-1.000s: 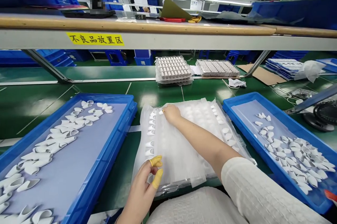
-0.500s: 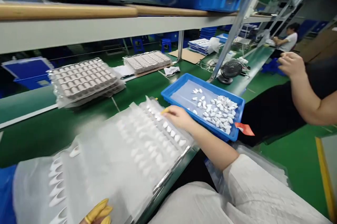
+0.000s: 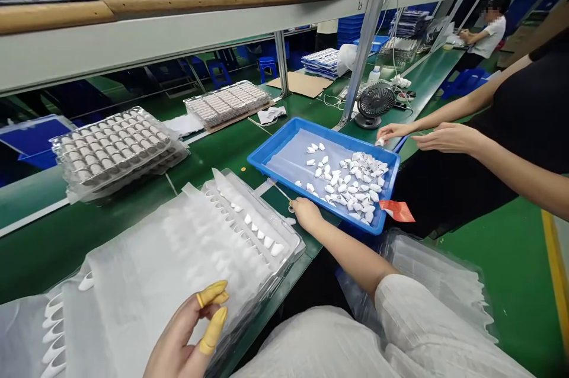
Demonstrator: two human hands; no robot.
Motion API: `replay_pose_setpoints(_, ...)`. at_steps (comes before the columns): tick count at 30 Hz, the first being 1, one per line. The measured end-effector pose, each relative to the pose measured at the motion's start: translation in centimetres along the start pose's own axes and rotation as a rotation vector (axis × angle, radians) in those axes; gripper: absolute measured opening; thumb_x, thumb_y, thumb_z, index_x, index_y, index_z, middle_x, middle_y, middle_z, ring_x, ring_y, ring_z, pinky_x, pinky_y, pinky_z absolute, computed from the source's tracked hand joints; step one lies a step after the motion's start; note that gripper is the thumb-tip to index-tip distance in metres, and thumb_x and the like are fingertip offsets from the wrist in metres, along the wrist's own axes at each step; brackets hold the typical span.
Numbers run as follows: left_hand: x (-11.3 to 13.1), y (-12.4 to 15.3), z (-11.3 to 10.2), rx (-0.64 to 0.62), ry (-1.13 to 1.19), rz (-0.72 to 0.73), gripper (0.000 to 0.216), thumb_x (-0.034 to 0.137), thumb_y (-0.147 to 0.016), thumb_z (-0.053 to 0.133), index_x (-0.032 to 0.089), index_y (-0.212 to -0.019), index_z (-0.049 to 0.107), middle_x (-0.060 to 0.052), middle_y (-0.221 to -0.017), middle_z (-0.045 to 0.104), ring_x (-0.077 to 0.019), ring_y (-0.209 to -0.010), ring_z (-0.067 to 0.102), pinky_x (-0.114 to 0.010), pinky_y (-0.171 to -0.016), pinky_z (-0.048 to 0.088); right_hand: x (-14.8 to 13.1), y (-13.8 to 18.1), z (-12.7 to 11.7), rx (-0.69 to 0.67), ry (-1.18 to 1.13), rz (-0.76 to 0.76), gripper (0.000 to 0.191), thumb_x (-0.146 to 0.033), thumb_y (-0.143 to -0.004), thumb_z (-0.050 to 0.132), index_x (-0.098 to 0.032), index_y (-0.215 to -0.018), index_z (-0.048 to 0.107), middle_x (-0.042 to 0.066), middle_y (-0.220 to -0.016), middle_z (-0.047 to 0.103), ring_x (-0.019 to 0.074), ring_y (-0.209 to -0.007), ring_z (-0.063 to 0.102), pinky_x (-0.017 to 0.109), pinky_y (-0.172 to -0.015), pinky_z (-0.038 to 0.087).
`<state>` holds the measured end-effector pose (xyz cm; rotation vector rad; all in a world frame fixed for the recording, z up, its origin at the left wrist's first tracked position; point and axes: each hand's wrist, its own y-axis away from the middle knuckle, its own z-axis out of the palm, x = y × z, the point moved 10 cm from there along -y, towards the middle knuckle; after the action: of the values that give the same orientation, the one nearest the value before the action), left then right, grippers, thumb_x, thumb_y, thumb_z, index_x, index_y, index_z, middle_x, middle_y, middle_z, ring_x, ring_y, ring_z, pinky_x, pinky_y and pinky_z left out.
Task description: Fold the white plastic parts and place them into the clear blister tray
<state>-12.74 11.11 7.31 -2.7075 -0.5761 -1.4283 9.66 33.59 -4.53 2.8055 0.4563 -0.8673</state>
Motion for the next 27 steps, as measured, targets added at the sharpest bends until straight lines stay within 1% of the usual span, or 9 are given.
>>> replay_pose_setpoints(3,1.0,-0.1,0.8,-0.022,-0.031,0.014,0.049,0.062,-0.078,0.057,0.026,-0.110,0.063,-0.005,-0.106,0.066,-0.0269,-0.100,0.062,-0.030,-0.065,0.054,0.0,1.0,-2.2,0.085,-0.112,0.025,0.024,-0.018,-0.097,0.037,-0.012,-0.095,0.060,0.016,-0.101,0.062,0.0246,-0.099,0.058,0.036,-0.084,0.045)
replay_pose_setpoints(6,2.2,-0.5,2.1,-0.076,-0.069,0.069,0.044,0.058,-0.083,0.055,0.024,-0.110,0.063,-0.006,-0.103,0.065,-0.0265,-0.096,0.061,-0.030,-0.062,0.053,-1.7,3.4,-4.2,0.119,-0.304,0.028,0.025,-0.026,-0.098,0.032,-0.016,-0.107,0.053,0.009,-0.095,0.065,0.0178,-0.087,0.063,0.028,-0.072,0.049)
replay_pose_setpoints(8,3.6,-0.9,3.2,-0.126,-0.089,0.176,0.039,0.053,-0.086,0.053,0.023,-0.110,0.062,-0.006,-0.097,0.065,-0.0250,-0.092,0.062,-0.034,-0.073,0.053,-3.9,5.3,-4.1,0.017,-0.636,0.010,0.018,-0.025,-0.093,0.042,-0.018,-0.107,0.051,0.003,-0.083,0.065,0.0142,-0.071,0.064,0.023,-0.059,0.049)
replay_pose_setpoints(10,4.6,-1.2,4.5,-0.188,-0.096,0.287,0.033,0.047,-0.089,0.052,0.022,-0.109,0.060,-0.005,-0.093,0.063,-0.0232,-0.089,0.061,-0.037,-0.083,0.051,-6.8,7.3,-2.9,-0.169,-0.998,0.010,0.014,-0.023,-0.083,0.055,-0.018,-0.096,0.053,-0.001,-0.070,0.063,0.0123,-0.060,0.062,0.020,-0.050,0.045)
replay_pose_setpoints(12,4.9,-1.2,5.7,-0.254,-0.082,0.341,0.028,0.043,-0.091,0.050,0.021,-0.106,0.060,-0.005,-0.094,0.062,-0.0219,-0.087,0.060,-0.037,-0.083,0.050,-9.3,9.2,-1.7,-0.333,-1.179,0.033,0.014,-0.020,-0.074,0.063,-0.018,-0.084,0.054,-0.003,-0.062,0.061,0.0105,-0.053,0.059,0.018,-0.046,0.042)
replay_pose_setpoints(18,2.9,-0.3,6.8,-0.329,0.135,0.258,0.037,0.039,-0.092,0.050,0.019,-0.124,0.053,-0.004,-0.089,0.059,-0.0185,-0.078,0.056,-0.033,-0.073,0.048,-11.9,11.2,0.9,-0.412,-1.212,0.111,0.011,-0.018,-0.068,0.062,-0.018,-0.075,0.054,-0.006,-0.050,0.056,0.0077,-0.044,0.051,0.016,-0.042,0.036)
replay_pose_setpoints(22,1.9,0.5,6.1,-0.325,0.287,0.217,0.033,0.036,-0.091,0.055,0.020,-0.120,0.056,-0.005,-0.095,0.061,-0.0171,-0.081,0.055,-0.031,-0.075,0.047,-12.9,11.7,2.7,-0.469,-1.185,0.123,0.011,-0.025,-0.074,0.061,-0.018,-0.076,0.053,-0.006,-0.050,0.053,0.0084,-0.044,0.048,0.018,-0.043,0.034)
replay_pose_setpoints(25,1.0,0.6,4.9,-0.266,0.354,0.182,0.030,0.032,-0.091,0.056,0.021,-0.119,0.056,-0.004,-0.099,0.062,-0.0154,-0.080,0.055,-0.029,-0.075,0.047,-13.7,11.8,2.0,-0.351,-1.127,0.022,0.019,-0.037,-0.083,0.059,-0.019,-0.080,0.052,-0.005,-0.059,0.051,0.0088,-0.050,0.046,0.021,-0.047,0.036)
replay_pose_setpoints(27,0.5,0.6,4.4,-0.237,0.364,0.171,0.030,0.030,-0.090,0.056,0.022,-0.119,0.057,-0.003,-0.098,0.062,-0.0152,-0.081,0.056,-0.029,-0.075,0.048,-14.6,12.1,1.1,-0.268,-1.015,-0.075,0.026,-0.041,-0.080,0.065,-0.020,-0.080,0.050,-0.006,-0.065,0.047,0.0087,-0.055,0.043,0.021,-0.050,0.035)
